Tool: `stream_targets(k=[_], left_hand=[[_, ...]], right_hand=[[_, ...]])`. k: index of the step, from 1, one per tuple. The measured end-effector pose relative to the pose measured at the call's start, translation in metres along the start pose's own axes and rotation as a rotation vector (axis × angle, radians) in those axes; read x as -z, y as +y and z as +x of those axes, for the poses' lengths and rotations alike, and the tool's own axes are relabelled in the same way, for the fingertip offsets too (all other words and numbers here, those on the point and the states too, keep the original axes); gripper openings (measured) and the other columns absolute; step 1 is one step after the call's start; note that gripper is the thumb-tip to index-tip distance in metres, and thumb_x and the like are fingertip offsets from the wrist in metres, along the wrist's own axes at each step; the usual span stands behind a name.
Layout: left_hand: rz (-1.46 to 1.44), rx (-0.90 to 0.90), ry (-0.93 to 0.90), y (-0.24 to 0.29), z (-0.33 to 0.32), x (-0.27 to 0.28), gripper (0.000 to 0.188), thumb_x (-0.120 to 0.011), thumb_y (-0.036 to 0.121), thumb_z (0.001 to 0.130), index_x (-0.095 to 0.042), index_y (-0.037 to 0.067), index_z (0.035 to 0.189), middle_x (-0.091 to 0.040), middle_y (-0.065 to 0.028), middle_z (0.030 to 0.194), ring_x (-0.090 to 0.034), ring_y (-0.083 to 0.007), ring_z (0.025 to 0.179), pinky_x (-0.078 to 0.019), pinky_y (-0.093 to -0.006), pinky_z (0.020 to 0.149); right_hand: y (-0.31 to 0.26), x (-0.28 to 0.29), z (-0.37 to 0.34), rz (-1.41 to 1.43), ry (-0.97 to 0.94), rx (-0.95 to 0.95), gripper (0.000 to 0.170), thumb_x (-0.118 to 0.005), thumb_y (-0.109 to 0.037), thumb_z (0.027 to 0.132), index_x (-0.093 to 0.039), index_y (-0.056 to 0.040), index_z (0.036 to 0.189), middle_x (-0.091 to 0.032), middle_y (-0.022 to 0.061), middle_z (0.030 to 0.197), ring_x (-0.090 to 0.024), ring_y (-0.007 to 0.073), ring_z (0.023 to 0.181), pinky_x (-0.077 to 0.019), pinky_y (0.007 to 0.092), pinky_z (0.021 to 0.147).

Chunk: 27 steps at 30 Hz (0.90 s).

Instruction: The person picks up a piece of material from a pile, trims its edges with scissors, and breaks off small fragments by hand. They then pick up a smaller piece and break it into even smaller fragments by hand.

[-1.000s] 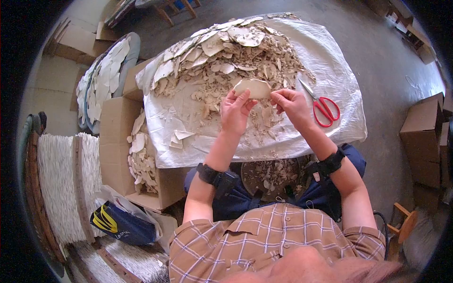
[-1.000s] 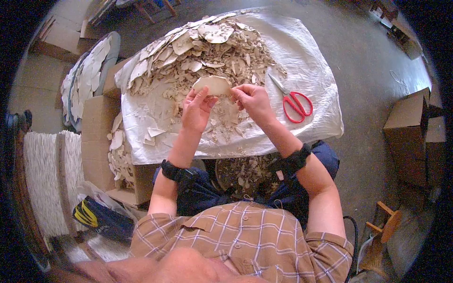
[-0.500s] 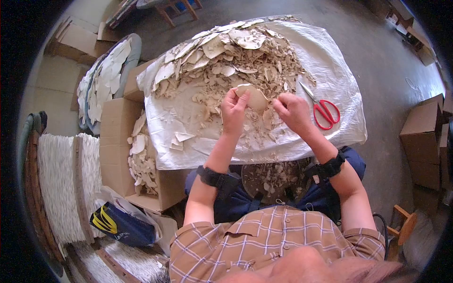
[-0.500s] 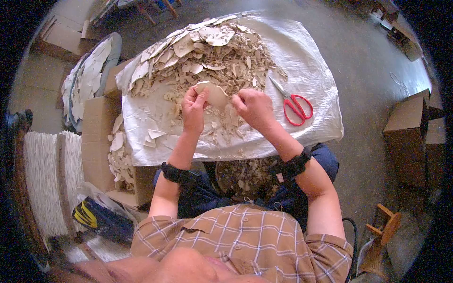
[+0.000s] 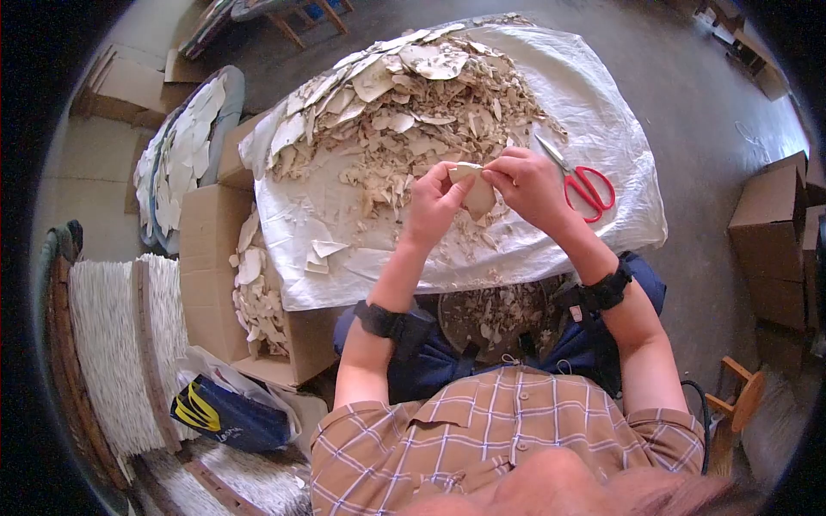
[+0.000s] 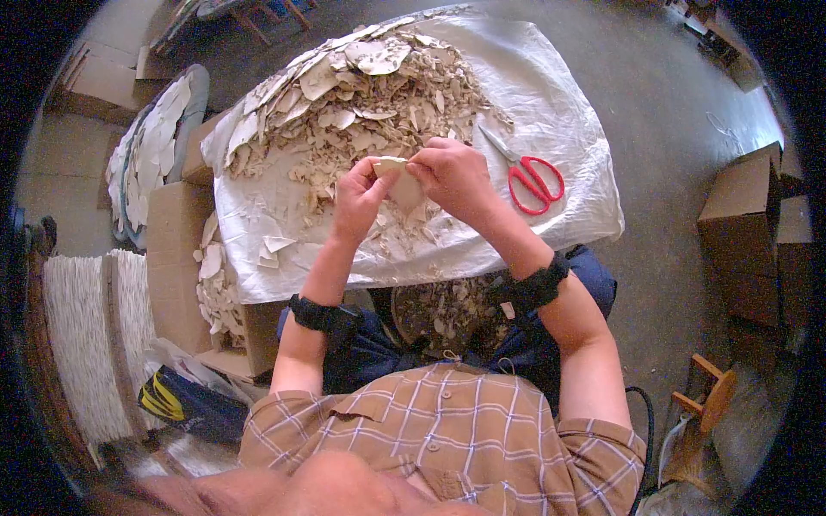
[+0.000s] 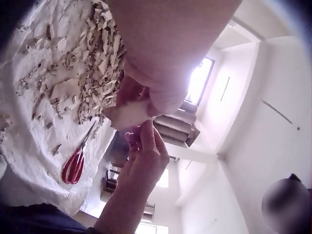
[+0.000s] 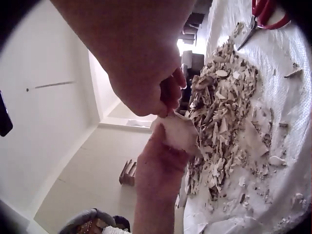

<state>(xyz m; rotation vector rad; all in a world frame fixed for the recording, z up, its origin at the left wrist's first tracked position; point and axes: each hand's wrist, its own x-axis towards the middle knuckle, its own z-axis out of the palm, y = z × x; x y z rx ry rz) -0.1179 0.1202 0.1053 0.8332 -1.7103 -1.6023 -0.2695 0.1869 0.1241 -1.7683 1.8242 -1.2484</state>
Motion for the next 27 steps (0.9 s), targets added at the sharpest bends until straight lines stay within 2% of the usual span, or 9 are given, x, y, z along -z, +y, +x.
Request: stream_targets(k=[4,7,8,10,13,14,16,17,27], left_hand=[[0.105,-0.023,0.087,-0.002,-0.002,-0.009,0.014,-0.055,0.012,0.083,-0.055,0.0,0.089,-0.059,-0.0023,0.073,-0.054,-0.0062,0.059,-0.0442,-0.02,0.046],[0.215,-0.013,0.138,-0.004,-0.001,-0.008,0.014,-0.055,0.012,0.082,-0.056,-0.001,0.088,-0.059,-0.0036,0.072,-0.054,-0.0066,0.058,-0.045,-0.0207,0.044],[0.074,0.036,0.22,-0.005,0.002,-0.006,0.013,-0.056,0.011,0.081,-0.056,0.0,0.088,-0.059,-0.0045,0.073,-0.056,-0.008,0.058,-0.0472,-0.0219,0.046],[-0.066,0.084,0.304,-0.01,0.009,0.003,0.012,-0.056,0.011,0.081,-0.055,0.001,0.088,-0.059,-0.0054,0.073,-0.057,-0.0094,0.059,-0.0493,-0.0231,0.048],[-0.694,0.21,0.4,-0.011,0.013,0.025,0.014,-0.056,0.008,0.08,-0.05,0.003,0.092,-0.06,-0.0086,0.083,-0.061,-0.0163,0.068,-0.0548,-0.0306,0.057],[-0.691,0.209,0.402,-0.011,0.013,0.027,0.014,-0.056,0.008,0.08,-0.05,0.003,0.092,-0.06,-0.0086,0.083,-0.061,-0.0163,0.068,-0.0548,-0.0306,0.057],[-0.742,0.234,0.424,-0.011,0.011,0.028,0.017,-0.056,0.008,0.08,-0.049,0.003,0.094,-0.059,-0.0089,0.086,-0.06,-0.0164,0.072,-0.0549,-0.0306,0.059],[-0.743,0.233,0.425,-0.012,0.011,0.027,0.017,-0.056,0.008,0.08,-0.049,0.003,0.094,-0.059,-0.0089,0.086,-0.06,-0.0164,0.072,-0.0549,-0.0306,0.059],[-0.47,0.118,0.345,-0.008,0.002,0.008,0.026,-0.061,0.003,0.075,-0.045,0.0,0.095,-0.056,-0.0096,0.088,-0.059,-0.0159,0.073,-0.0547,-0.0283,0.059]], right_hand=[[0.001,-0.007,-0.002,-0.374,0.158,0.241,0.012,-0.059,-0.015,0.07,-0.056,-0.0069,0.061,-0.05,0.0085,0.061,-0.055,0.0242,0.063,-0.0446,0.0359,0.056],[0.0,-0.012,-0.003,-0.377,0.165,0.321,0.012,-0.058,-0.013,0.069,-0.054,-0.007,0.06,-0.049,0.0078,0.06,-0.055,0.0244,0.062,-0.0443,0.0354,0.055],[-0.001,-0.013,-0.005,-0.374,0.161,0.321,0.012,-0.058,-0.013,0.069,-0.054,-0.007,0.06,-0.049,0.0078,0.06,-0.055,0.0244,0.062,-0.0443,0.0354,0.055],[-0.006,-0.013,-0.007,-0.141,0.1,0.02,0.009,-0.055,-0.012,0.07,-0.056,-0.0048,0.065,-0.053,0.0085,0.064,-0.056,0.027,0.063,-0.0454,0.0343,0.056],[0.015,-0.02,-0.005,-0.018,0.091,-0.181,0.016,-0.053,-0.014,0.071,-0.061,-0.0022,0.077,-0.059,0.0082,0.07,-0.058,0.0225,0.063,-0.0463,0.0307,0.058],[0.02,-0.023,-0.005,-0.015,0.091,-0.18,0.016,-0.053,-0.014,0.071,-0.061,-0.0022,0.077,-0.059,0.0082,0.07,-0.058,0.0225,0.063,-0.0463,0.0307,0.058],[0.018,-0.024,-0.003,0.565,-0.201,-0.393,0.02,-0.049,-0.011,0.08,-0.061,0.0017,0.091,-0.061,0.0055,0.076,-0.056,0.012,0.068,-0.0443,0.0229,0.061],[0.017,-0.025,-0.004,0.696,-0.22,-0.434,0.021,-0.049,-0.014,0.084,-0.06,0.0021,0.092,-0.059,0.0031,0.075,-0.053,0.0087,0.067,-0.0437,0.0228,0.061],[0.016,-0.031,-0.005,0.638,-0.203,-0.433,0.023,-0.055,-0.02,0.081,-0.062,0.0021,0.082,-0.058,0.0038,0.063,-0.053,0.0084,0.058,-0.0431,0.0223,0.053]])
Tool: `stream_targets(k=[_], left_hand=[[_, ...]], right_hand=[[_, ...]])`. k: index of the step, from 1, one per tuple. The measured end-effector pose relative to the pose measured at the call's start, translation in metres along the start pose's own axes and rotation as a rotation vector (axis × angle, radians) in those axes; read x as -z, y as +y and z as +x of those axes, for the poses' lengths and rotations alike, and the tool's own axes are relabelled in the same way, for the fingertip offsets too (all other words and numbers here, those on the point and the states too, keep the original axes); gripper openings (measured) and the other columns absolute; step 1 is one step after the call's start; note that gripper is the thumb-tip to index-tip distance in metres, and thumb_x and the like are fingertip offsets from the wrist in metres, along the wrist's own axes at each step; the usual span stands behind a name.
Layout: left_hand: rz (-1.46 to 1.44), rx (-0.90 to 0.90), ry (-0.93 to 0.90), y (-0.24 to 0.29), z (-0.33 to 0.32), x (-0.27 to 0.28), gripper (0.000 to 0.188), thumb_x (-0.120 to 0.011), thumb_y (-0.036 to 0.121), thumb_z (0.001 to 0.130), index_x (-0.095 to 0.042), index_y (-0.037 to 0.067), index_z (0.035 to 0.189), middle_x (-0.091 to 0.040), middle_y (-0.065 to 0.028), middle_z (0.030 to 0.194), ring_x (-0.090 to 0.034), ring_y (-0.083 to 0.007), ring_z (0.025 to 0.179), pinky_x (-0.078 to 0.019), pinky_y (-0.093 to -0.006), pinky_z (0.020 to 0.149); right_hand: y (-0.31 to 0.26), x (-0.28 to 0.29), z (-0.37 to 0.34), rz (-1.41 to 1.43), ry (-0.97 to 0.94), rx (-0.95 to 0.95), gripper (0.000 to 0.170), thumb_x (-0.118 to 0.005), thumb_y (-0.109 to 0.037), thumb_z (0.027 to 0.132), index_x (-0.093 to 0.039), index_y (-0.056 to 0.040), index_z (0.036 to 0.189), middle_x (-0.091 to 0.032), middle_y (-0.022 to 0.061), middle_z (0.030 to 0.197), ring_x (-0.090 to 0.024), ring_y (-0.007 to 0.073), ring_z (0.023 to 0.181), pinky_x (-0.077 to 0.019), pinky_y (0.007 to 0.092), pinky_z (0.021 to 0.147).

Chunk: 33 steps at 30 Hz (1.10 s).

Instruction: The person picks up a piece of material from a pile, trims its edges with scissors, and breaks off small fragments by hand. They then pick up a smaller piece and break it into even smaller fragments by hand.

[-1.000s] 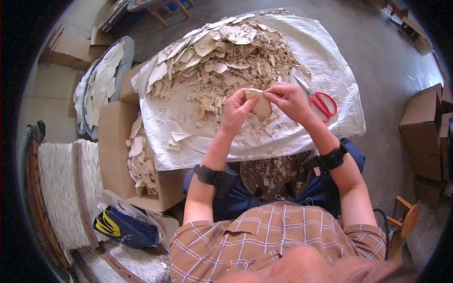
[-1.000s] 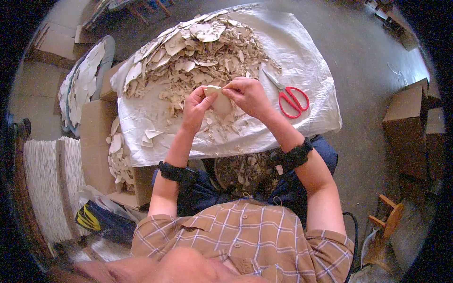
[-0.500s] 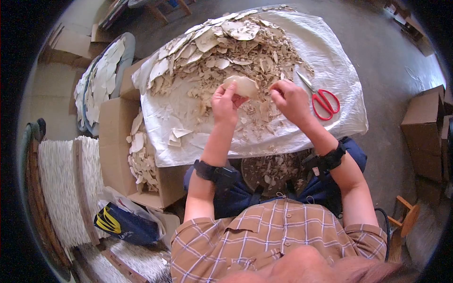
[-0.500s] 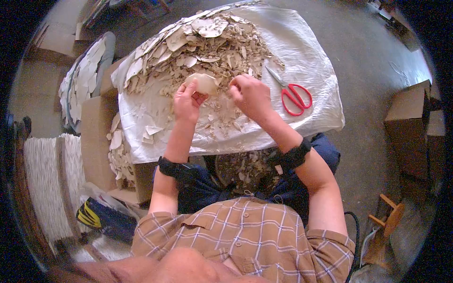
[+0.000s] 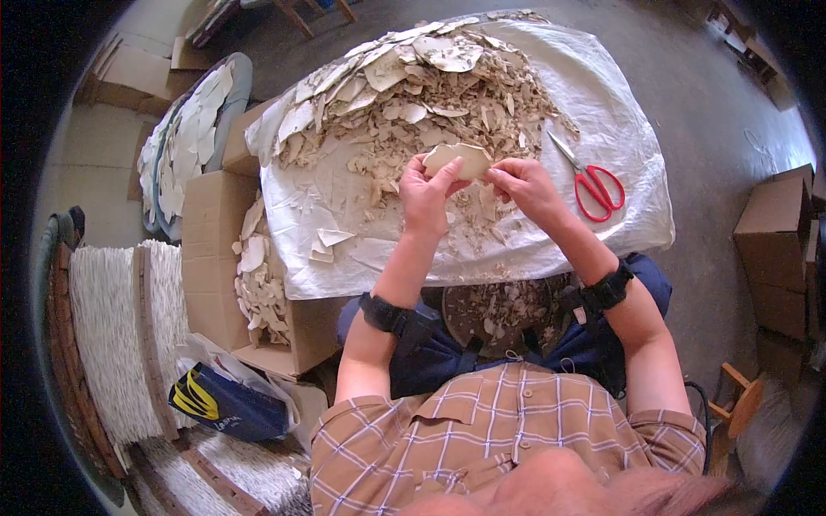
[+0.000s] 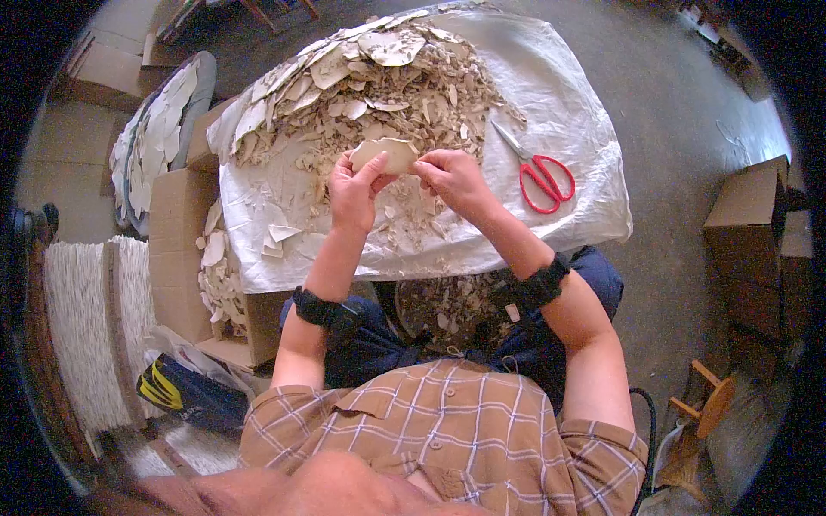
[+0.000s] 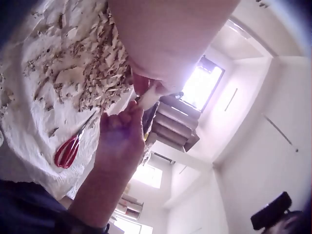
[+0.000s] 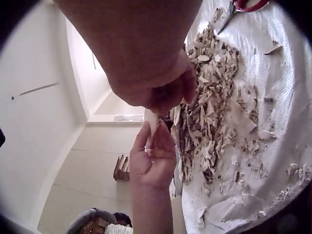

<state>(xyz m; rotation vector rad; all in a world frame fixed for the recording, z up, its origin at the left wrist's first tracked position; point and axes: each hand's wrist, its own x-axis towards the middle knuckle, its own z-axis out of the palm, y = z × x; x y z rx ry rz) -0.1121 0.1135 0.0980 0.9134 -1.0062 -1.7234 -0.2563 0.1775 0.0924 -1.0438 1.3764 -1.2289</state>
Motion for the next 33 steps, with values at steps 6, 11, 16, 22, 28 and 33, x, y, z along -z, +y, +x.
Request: stream_targets(k=[6,11,16,22,28,33], left_hand=[[0.142,-0.118,-0.072,-0.002,-0.005,-0.006,0.031,-0.065,-0.001,0.071,-0.044,-0.001,0.094,-0.056,-0.0099,0.088,-0.059,-0.0162,0.075,-0.0544,-0.0275,0.058],[-0.036,0.048,-0.129,-0.001,-0.004,-0.004,0.03,-0.062,-0.003,0.072,-0.047,0.001,0.098,-0.058,-0.0092,0.091,-0.059,-0.0173,0.077,-0.0535,-0.0275,0.062],[-0.42,0.221,-0.264,-0.003,-0.006,-0.003,0.022,-0.057,-0.002,0.076,-0.055,0.004,0.097,-0.059,-0.0058,0.092,-0.059,-0.015,0.08,-0.0515,-0.0262,0.07],[0.087,-0.123,-0.151,-0.013,-0.009,-0.016,0.016,-0.058,0.001,0.077,-0.058,0.001,0.093,-0.062,-0.0044,0.082,-0.059,-0.0124,0.074,-0.0486,-0.0243,0.063],[0.396,-0.258,-0.116,-0.005,-0.008,-0.018,0.016,-0.059,0.001,0.074,-0.058,0.0,0.091,-0.061,-0.0037,0.08,-0.058,-0.0112,0.07,-0.0467,-0.0226,0.06],[0.003,-0.024,-0.201,-0.001,-0.006,-0.011,0.017,-0.059,0.002,0.073,-0.058,0.001,0.091,-0.061,-0.0036,0.082,-0.058,-0.0113,0.072,-0.0471,-0.0232,0.06]], right_hand=[[-0.007,0.0,-0.007,-0.489,0.198,0.166,0.018,-0.057,-0.019,0.077,-0.063,-0.003,0.081,-0.058,0.0125,0.06,-0.057,0.0191,0.053,-0.0432,0.0306,0.051],[-0.009,0.003,-0.007,-0.308,0.136,0.101,0.019,-0.055,-0.019,0.079,-0.062,-0.0011,0.079,-0.057,0.0092,0.058,-0.055,0.014,0.052,-0.0421,0.0283,0.049],[-0.011,0.005,-0.002,-0.044,0.075,0.092,0.02,-0.054,-0.018,0.081,-0.061,0.0004,0.077,-0.056,0.0055,0.056,-0.052,0.0089,0.052,-0.0408,0.0258,0.048],[-0.009,-0.004,-0.005,-0.364,0.235,0.209,0.019,-0.056,-0.019,0.078,-0.06,-0.0006,0.075,-0.057,0.0122,0.06,-0.056,0.0207,0.053,-0.0429,0.0318,0.05],[-0.012,0.001,-0.009,-0.547,0.156,0.206,0.018,-0.054,-0.017,0.073,-0.061,-0.001,0.076,-0.058,0.0154,0.066,-0.058,0.0249,0.058,-0.0442,0.0358,0.055],[-0.01,0.005,-0.001,0.1,0.144,-0.05,0.023,-0.048,-0.02,0.08,-0.061,-0.0011,0.078,-0.058,0.0069,0.062,-0.054,0.0132,0.052,-0.0434,0.0271,0.048]])
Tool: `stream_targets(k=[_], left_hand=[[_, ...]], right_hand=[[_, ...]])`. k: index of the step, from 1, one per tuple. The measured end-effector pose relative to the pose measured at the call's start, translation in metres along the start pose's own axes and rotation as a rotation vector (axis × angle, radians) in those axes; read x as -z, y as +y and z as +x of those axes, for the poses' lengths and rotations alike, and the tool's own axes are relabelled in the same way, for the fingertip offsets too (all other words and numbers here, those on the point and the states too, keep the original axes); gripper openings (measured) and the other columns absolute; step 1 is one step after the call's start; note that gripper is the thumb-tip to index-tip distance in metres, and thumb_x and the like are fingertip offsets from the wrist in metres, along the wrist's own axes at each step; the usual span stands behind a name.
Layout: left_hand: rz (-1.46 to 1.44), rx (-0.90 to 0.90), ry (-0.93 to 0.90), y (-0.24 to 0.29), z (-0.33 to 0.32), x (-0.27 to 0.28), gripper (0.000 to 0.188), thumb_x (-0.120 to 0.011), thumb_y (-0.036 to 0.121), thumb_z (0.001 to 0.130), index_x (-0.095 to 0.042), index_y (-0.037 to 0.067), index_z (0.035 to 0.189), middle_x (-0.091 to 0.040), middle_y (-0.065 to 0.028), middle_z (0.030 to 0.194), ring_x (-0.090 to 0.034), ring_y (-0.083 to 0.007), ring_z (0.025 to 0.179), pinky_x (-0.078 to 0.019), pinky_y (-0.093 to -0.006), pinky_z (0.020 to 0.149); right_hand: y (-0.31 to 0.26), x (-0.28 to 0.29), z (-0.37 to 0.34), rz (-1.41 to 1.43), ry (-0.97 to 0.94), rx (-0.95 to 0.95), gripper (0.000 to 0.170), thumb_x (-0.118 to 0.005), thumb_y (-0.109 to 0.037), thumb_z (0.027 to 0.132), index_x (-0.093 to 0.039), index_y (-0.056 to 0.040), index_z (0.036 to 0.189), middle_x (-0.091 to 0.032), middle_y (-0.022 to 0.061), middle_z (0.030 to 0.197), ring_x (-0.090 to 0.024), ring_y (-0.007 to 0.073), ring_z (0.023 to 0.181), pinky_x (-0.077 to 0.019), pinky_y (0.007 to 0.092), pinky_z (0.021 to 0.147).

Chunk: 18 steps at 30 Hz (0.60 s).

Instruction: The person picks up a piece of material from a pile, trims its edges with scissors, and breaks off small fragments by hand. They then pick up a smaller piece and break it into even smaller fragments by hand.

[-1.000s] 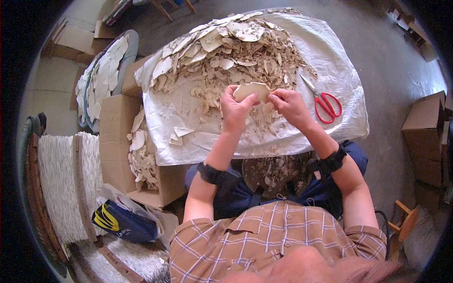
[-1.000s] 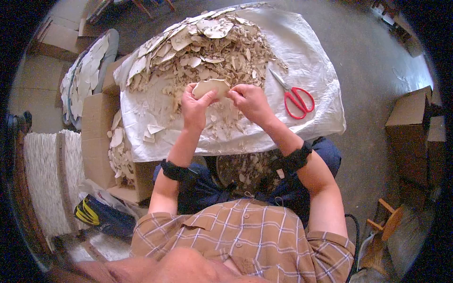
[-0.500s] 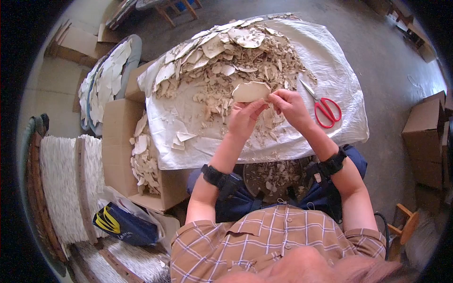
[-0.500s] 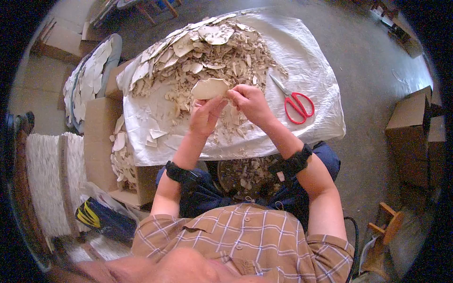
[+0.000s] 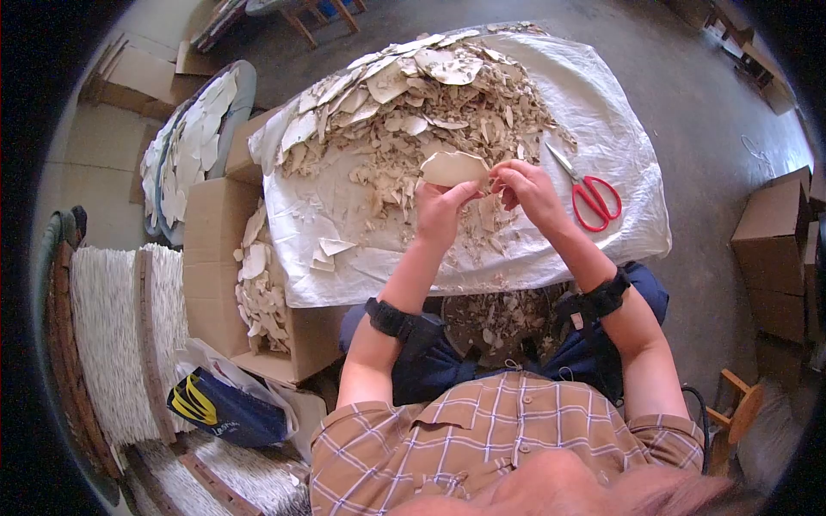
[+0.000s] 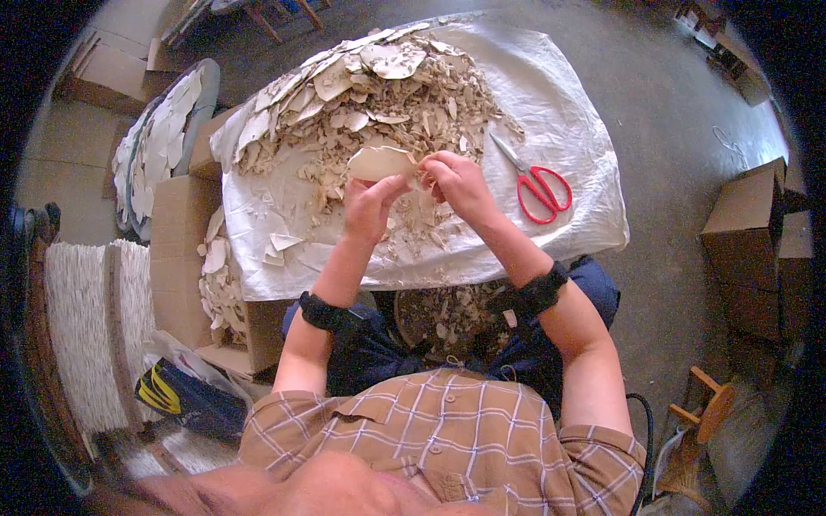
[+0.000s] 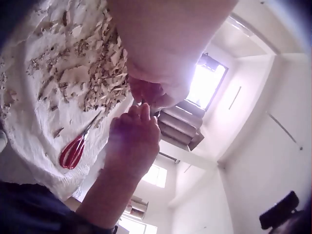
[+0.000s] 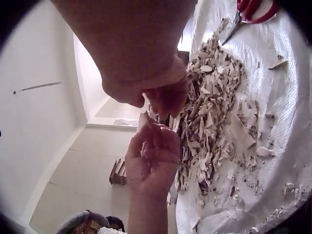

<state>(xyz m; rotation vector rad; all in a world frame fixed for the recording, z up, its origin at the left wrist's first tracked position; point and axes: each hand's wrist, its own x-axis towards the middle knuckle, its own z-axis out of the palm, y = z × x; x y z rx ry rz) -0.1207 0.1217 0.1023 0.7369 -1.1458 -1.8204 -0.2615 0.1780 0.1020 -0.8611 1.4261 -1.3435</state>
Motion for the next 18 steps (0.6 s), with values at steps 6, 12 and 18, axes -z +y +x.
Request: stream_targets(k=[6,12,18], left_hand=[[0.075,0.086,-0.05,-0.002,-0.002,0.001,0.014,-0.059,0.004,0.074,-0.059,0.003,0.088,-0.061,-0.0027,0.079,-0.058,-0.0108,0.07,-0.0468,-0.0231,0.057],[0.689,-0.127,0.004,-0.009,-0.001,0.006,0.016,-0.062,0.011,0.072,-0.06,0.001,0.084,-0.061,-0.0033,0.071,-0.058,-0.0115,0.062,-0.0471,-0.0247,0.053],[0.795,-0.361,0.209,0.004,-0.007,0.01,0.019,-0.065,0.011,0.064,-0.06,0.002,0.08,-0.062,-0.0059,0.068,-0.06,-0.0154,0.061,-0.0477,-0.031,0.055]], right_hand=[[-0.007,0.004,0.0,-0.282,-0.087,0.151,0.019,-0.055,-0.018,0.079,-0.061,-0.0002,0.078,-0.057,0.0064,0.06,-0.054,0.0124,0.052,-0.0429,0.0267,0.048],[-0.003,0.0,-0.003,-0.667,-0.02,0.377,0.014,-0.056,-0.016,0.076,-0.06,-0.0024,0.073,-0.057,0.0151,0.065,-0.057,0.0289,0.061,-0.0436,0.0361,0.055],[0.003,-0.008,-0.011,-1.019,0.025,0.488,0.019,-0.054,-0.021,0.076,-0.054,-0.0045,0.069,-0.057,0.0125,0.068,-0.057,0.0301,0.066,-0.0444,0.0401,0.057]])
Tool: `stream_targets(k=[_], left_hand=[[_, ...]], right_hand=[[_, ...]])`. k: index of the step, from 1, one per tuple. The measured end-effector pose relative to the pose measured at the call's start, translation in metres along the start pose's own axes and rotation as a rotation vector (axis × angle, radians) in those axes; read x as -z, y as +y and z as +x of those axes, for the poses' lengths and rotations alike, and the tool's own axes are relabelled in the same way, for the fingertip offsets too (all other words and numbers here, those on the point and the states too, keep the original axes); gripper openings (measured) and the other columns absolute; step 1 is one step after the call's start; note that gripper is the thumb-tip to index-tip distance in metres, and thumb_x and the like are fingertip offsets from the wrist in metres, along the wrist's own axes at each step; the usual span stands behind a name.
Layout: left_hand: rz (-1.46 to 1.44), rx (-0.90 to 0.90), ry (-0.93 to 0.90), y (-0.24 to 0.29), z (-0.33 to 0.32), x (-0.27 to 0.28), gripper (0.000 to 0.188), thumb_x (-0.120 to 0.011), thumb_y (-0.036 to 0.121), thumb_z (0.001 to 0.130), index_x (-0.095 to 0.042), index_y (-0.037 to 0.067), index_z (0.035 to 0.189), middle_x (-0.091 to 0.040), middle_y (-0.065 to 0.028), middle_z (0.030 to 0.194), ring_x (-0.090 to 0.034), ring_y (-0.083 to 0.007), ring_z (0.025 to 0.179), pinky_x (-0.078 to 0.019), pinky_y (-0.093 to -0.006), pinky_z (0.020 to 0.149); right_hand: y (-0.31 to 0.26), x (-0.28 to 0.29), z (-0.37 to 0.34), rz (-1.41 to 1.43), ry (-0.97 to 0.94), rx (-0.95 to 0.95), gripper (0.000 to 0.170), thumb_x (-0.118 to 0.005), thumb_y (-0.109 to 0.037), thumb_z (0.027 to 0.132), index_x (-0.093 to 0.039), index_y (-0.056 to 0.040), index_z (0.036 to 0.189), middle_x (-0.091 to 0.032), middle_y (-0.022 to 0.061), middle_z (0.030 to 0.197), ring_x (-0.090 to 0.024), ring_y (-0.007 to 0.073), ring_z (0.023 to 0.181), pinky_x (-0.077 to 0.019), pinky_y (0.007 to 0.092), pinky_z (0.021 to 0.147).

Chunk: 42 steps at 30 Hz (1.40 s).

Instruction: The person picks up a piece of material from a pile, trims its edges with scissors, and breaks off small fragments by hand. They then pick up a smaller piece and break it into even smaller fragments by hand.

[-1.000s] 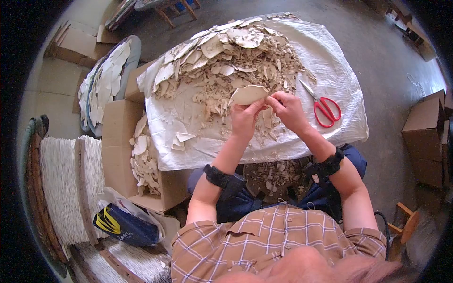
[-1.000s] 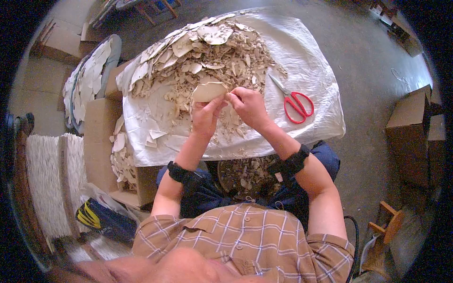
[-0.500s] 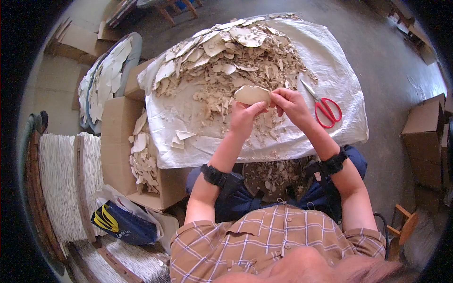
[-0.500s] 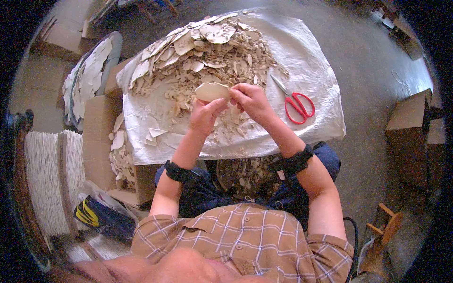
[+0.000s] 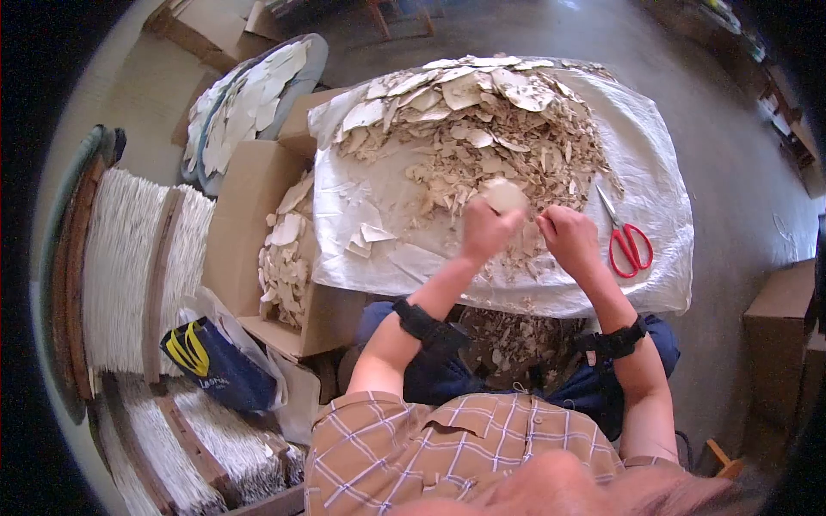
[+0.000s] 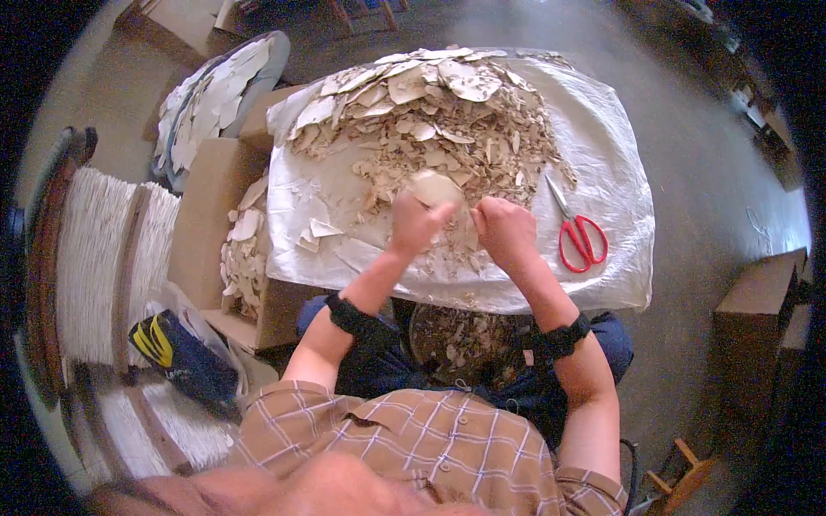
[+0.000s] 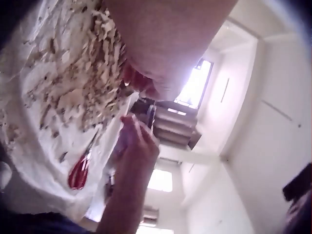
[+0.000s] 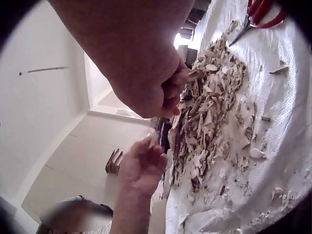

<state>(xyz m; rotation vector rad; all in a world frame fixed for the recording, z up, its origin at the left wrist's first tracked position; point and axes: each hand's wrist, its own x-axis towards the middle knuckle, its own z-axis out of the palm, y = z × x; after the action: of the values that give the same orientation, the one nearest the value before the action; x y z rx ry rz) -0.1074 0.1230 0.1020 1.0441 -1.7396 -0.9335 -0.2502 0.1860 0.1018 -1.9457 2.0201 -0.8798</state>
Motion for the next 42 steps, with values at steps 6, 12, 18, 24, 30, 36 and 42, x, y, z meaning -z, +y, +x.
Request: stream_targets(k=[6,12,18,24,30,36,42], left_hand=[[-0.733,0.26,0.849,-0.084,0.035,0.161,0.008,-0.059,0.006,0.074,-0.056,0.002,0.08,-0.058,-0.0069,0.075,-0.058,-0.0172,0.064,-0.0509,-0.0284,0.053],[-0.659,0.586,0.696,-0.129,0.016,0.2,0.016,-0.057,0.007,0.074,-0.054,0.006,0.089,-0.056,-0.006,0.084,-0.056,-0.0196,0.076,-0.0502,-0.0315,0.059],[0.572,0.322,-0.053,-0.166,0.033,0.111,0.044,-0.065,0.026,0.064,-0.055,0.003,0.101,-0.06,-0.0127,0.095,-0.058,-0.024,0.085,-0.0481,-0.0362,0.067],[0.836,0.334,-0.197,-0.143,0.047,0.107,0.038,-0.057,0.021,0.063,-0.058,0.003,0.097,-0.061,-0.0148,0.091,-0.061,-0.0268,0.073,-0.0473,-0.0356,0.068],[-0.15,0.769,0.065,-0.122,0.056,0.126,0.024,-0.045,0.008,0.076,-0.056,0.003,0.097,-0.062,-0.0092,0.075,-0.061,-0.0175,0.055,-0.0486,-0.0292,0.049],[0.569,0.447,-0.021,-0.137,0.046,0.131,0.026,-0.05,0.019,0.076,-0.059,0.004,0.096,-0.062,-0.0101,0.079,-0.061,-0.0222,0.068,-0.0484,-0.0326,0.06],[0.892,0.252,-0.07,-0.127,0.051,0.09,0.03,-0.059,0.031,0.069,-0.064,0.006,0.085,-0.06,-0.0154,0.09,-0.057,-0.0284,0.087,-0.0446,-0.0379,0.076]], right_hand=[[0.006,0.021,-0.005,-0.11,-0.025,-0.045,0.02,-0.055,-0.023,0.076,-0.053,-0.005,0.069,-0.057,0.0119,0.069,-0.058,0.0294,0.066,-0.0454,0.0398,0.057],[0.011,0.024,-0.005,-0.15,-0.02,-0.023,0.019,-0.054,-0.022,0.076,-0.053,-0.0044,0.07,-0.057,0.0124,0.073,-0.058,0.0304,0.066,-0.0461,0.0401,0.058],[0.016,0.027,-0.007,-0.214,-0.062,-0.044,0.018,-0.054,-0.022,0.076,-0.054,-0.0045,0.071,-0.057,0.013,0.073,-0.059,0.0299,0.067,-0.0468,0.0397,0.057],[0.024,0.033,-0.007,-0.222,-0.102,-0.077,0.019,-0.053,-0.022,0.077,-0.055,-0.0044,0.073,-0.057,0.0136,0.074,-0.059,0.0302,0.066,-0.0468,0.0402,0.056],[0.017,0.033,-0.005,-0.218,-0.095,-0.029,0.019,-0.052,-0.022,0.077,-0.054,-0.004,0.07,-0.057,0.0134,0.073,-0.059,0.0299,0.065,-0.0466,0.0398,0.054],[0.016,0.03,-0.008,-0.205,-0.077,0.001,0.018,-0.052,-0.018,0.076,-0.054,-0.0029,0.068,-0.057,0.0135,0.069,-0.059,0.0304,0.063,-0.0465,0.0399,0.054],[0.019,0.021,-0.006,-0.25,-0.157,-0.035,0.02,-0.054,-0.023,0.076,-0.054,-0.0048,0.069,-0.056,0.0111,0.072,-0.057,0.0291,0.068,-0.0443,0.0393,0.058]])
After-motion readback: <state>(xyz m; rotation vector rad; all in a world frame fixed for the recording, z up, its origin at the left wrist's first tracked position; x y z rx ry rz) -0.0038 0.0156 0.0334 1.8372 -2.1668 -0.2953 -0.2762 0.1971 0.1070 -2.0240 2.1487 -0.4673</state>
